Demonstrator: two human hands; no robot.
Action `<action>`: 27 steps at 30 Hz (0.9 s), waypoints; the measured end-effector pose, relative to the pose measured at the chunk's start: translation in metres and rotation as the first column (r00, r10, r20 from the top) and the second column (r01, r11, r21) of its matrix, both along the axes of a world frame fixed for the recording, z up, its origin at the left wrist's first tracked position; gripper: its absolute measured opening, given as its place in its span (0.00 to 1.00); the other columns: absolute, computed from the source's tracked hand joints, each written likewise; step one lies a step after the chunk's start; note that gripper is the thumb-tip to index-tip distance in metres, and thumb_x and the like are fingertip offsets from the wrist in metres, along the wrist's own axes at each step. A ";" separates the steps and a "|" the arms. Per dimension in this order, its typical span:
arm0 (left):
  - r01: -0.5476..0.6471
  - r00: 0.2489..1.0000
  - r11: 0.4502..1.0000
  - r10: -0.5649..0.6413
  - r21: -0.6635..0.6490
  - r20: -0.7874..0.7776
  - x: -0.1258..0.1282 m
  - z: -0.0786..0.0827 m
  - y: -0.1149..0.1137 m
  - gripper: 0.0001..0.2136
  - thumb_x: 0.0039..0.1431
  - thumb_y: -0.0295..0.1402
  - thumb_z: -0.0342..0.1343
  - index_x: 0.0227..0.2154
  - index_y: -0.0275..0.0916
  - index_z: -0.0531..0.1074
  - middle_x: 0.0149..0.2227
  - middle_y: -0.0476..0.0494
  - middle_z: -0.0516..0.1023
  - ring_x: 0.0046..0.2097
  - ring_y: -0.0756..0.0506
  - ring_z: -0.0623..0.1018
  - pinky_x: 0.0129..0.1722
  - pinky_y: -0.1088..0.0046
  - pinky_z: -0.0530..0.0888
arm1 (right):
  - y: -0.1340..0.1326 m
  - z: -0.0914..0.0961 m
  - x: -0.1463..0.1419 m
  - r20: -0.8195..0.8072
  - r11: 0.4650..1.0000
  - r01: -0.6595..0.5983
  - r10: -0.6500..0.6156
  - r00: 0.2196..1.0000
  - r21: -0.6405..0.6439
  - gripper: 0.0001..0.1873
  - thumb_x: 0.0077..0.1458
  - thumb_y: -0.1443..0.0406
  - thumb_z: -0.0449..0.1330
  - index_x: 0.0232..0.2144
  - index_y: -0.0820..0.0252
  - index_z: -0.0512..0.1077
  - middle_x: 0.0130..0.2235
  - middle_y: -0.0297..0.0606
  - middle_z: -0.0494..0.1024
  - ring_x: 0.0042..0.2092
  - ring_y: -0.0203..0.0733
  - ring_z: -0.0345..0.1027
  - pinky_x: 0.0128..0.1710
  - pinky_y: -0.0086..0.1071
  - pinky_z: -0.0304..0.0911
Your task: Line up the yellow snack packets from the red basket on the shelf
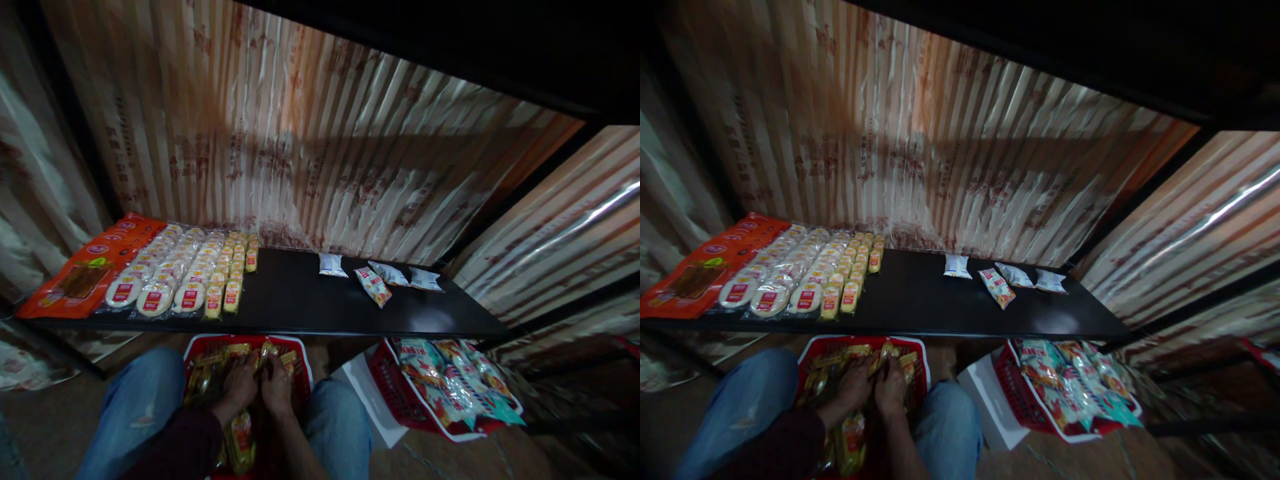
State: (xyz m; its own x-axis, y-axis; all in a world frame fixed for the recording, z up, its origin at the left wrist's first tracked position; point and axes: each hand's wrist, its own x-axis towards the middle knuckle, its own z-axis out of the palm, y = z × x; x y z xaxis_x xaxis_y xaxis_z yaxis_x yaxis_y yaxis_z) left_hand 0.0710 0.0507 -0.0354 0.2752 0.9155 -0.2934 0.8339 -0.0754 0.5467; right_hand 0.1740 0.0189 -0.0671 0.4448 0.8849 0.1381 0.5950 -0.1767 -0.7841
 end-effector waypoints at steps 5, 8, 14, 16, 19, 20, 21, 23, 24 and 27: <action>-0.079 0.995 0.996 0.080 -0.028 0.066 -0.005 0.002 -0.001 0.23 0.54 0.25 0.46 0.55 0.38 0.66 0.55 0.40 0.72 0.56 0.44 0.71 0.55 0.70 0.64 | -0.001 0.009 -0.005 0.048 0.999 0.018 -0.020 0.999 0.034 0.18 0.49 0.72 0.50 0.37 0.60 0.77 0.39 0.48 0.79 0.42 0.48 0.75 0.45 0.38 0.69; -0.173 0.979 0.984 0.177 -0.043 0.102 -0.011 0.006 -0.004 0.21 0.56 0.26 0.45 0.53 0.38 0.66 0.52 0.40 0.75 0.52 0.45 0.74 0.53 0.71 0.67 | 0.000 0.016 -0.010 0.008 0.998 -0.033 0.033 0.999 0.046 0.18 0.51 0.71 0.49 0.38 0.60 0.77 0.39 0.46 0.80 0.41 0.47 0.75 0.45 0.38 0.68; -0.264 0.920 0.957 0.212 0.120 0.328 -0.017 -0.002 -0.014 0.20 0.54 0.25 0.46 0.49 0.36 0.69 0.50 0.38 0.75 0.52 0.44 0.74 0.54 0.64 0.68 | 0.002 0.025 -0.015 -0.092 0.998 -0.059 0.062 0.994 0.026 0.18 0.57 0.64 0.48 0.38 0.60 0.76 0.40 0.46 0.81 0.42 0.48 0.76 0.46 0.40 0.67; -0.292 0.902 0.941 0.211 0.172 0.377 -0.016 -0.007 -0.019 0.19 0.53 0.27 0.46 0.48 0.37 0.70 0.49 0.39 0.76 0.51 0.43 0.74 0.54 0.62 0.69 | 0.002 0.027 -0.014 -0.125 0.998 -0.059 0.060 0.990 0.009 0.18 0.57 0.62 0.48 0.39 0.60 0.76 0.40 0.45 0.81 0.42 0.47 0.76 0.45 0.39 0.68; -0.325 0.881 0.920 0.211 0.217 0.423 -0.011 -0.009 -0.025 0.19 0.52 0.28 0.47 0.47 0.37 0.71 0.49 0.38 0.75 0.52 0.43 0.74 0.55 0.60 0.69 | 0.002 0.031 -0.013 -0.186 0.997 -0.074 0.073 0.980 0.004 0.18 0.58 0.60 0.49 0.42 0.59 0.74 0.41 0.44 0.81 0.41 0.46 0.76 0.43 0.36 0.68; -0.327 0.877 0.918 0.208 0.222 0.434 -0.010 -0.009 -0.026 0.19 0.52 0.28 0.47 0.47 0.37 0.71 0.49 0.38 0.75 0.52 0.43 0.73 0.56 0.60 0.68 | 0.002 0.032 -0.012 -0.207 0.997 -0.076 0.077 0.975 0.010 0.18 0.58 0.60 0.49 0.42 0.59 0.74 0.41 0.43 0.81 0.41 0.45 0.76 0.43 0.36 0.68; -0.325 0.873 0.918 0.199 0.226 0.445 -0.008 -0.008 -0.028 0.19 0.51 0.28 0.47 0.47 0.37 0.71 0.50 0.38 0.74 0.53 0.43 0.73 0.56 0.59 0.68 | 0.002 0.034 -0.011 -0.229 0.997 -0.076 0.078 0.970 0.019 0.17 0.57 0.59 0.50 0.43 0.59 0.74 0.41 0.43 0.81 0.41 0.45 0.76 0.43 0.35 0.68; -0.313 0.867 0.921 0.176 0.233 0.467 -0.007 -0.005 -0.030 0.19 0.50 0.29 0.48 0.47 0.39 0.71 0.51 0.39 0.73 0.54 0.42 0.72 0.57 0.58 0.67 | 0.002 0.036 -0.010 -0.274 0.997 -0.069 0.075 0.959 0.033 0.17 0.56 0.58 0.51 0.42 0.59 0.73 0.40 0.43 0.81 0.41 0.44 0.76 0.44 0.35 0.68; -0.305 0.864 0.922 0.163 0.237 0.476 -0.007 -0.004 -0.031 0.19 0.50 0.30 0.48 0.47 0.39 0.71 0.52 0.38 0.73 0.55 0.42 0.71 0.57 0.57 0.67 | 0.002 0.037 -0.010 -0.299 0.998 -0.059 0.067 0.952 0.035 0.17 0.56 0.58 0.52 0.42 0.60 0.73 0.40 0.43 0.81 0.41 0.44 0.76 0.44 0.34 0.68; -0.270 0.855 0.931 0.116 0.244 0.505 -0.009 0.002 -0.033 0.18 0.53 0.32 0.47 0.46 0.38 0.72 0.52 0.36 0.72 0.54 0.41 0.72 0.56 0.55 0.67 | 0.002 0.038 -0.007 -0.368 0.998 -0.055 0.064 0.928 0.037 0.18 0.55 0.57 0.53 0.43 0.61 0.72 0.40 0.43 0.80 0.41 0.44 0.76 0.44 0.34 0.68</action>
